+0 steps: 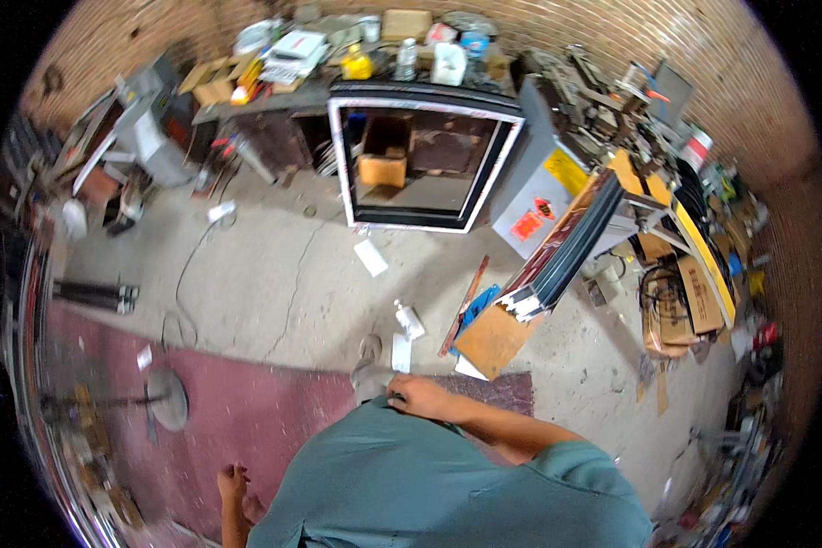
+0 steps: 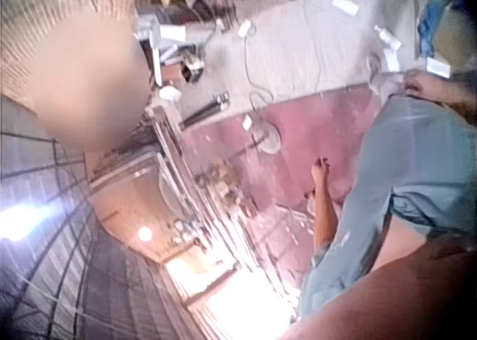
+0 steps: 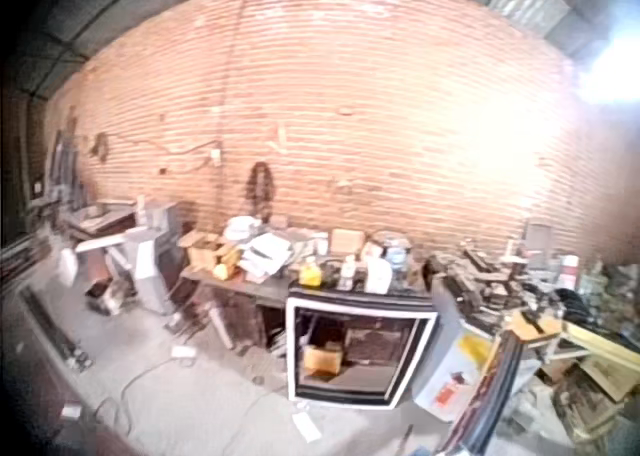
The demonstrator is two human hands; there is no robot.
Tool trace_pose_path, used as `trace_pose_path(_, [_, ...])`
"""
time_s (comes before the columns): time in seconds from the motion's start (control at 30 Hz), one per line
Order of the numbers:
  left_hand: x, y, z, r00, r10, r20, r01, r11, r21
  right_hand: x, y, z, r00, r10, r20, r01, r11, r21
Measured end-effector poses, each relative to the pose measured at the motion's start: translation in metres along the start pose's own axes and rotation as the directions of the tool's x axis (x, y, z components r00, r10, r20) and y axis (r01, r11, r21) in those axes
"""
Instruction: The person places small metal frame pieces into a cutting machine, operates the lever to cut them, and removes the pieces. This process is repeated multiple times with different pieces.
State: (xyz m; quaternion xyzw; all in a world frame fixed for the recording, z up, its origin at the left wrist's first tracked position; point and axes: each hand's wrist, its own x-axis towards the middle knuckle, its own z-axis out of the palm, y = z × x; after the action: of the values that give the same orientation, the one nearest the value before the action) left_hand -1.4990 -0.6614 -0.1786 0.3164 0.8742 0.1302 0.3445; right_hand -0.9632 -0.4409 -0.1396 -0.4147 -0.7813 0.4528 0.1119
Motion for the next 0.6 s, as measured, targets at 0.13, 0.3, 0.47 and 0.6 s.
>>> trace_pose_path(0.13, [0.109, 0.062, 0.04, 0.974, 0.199, 0.108, -0.172, 0.961, -0.215, 0.06, 0.014, -0.039, 0.994, 0.086, -0.073, -0.081, 0.994, 0.071])
trace_pose_path(0.3, [0.131, 0.264, 0.088, 0.843, 0.481, 0.241, -0.499, 0.867, 0.016, 0.115, 0.01, -0.133, 0.956, 0.109, -0.274, -0.106, 0.994, 0.027])
trace_pose_path(0.47, [0.26, 0.291, 0.127, 0.718, 0.63, 0.297, -0.614, 0.774, -0.156, 0.128, 0.03, -0.218, 0.857, 0.182, -0.482, -0.196, 0.98, 0.021])
trace_pose_path(0.6, [0.333, 0.402, 0.119, 0.335, 0.784, 0.522, -0.923, 0.384, 0.015, 0.121, 0.067, -0.242, 0.703, 0.346, -0.621, -0.383, 0.92, 0.08])
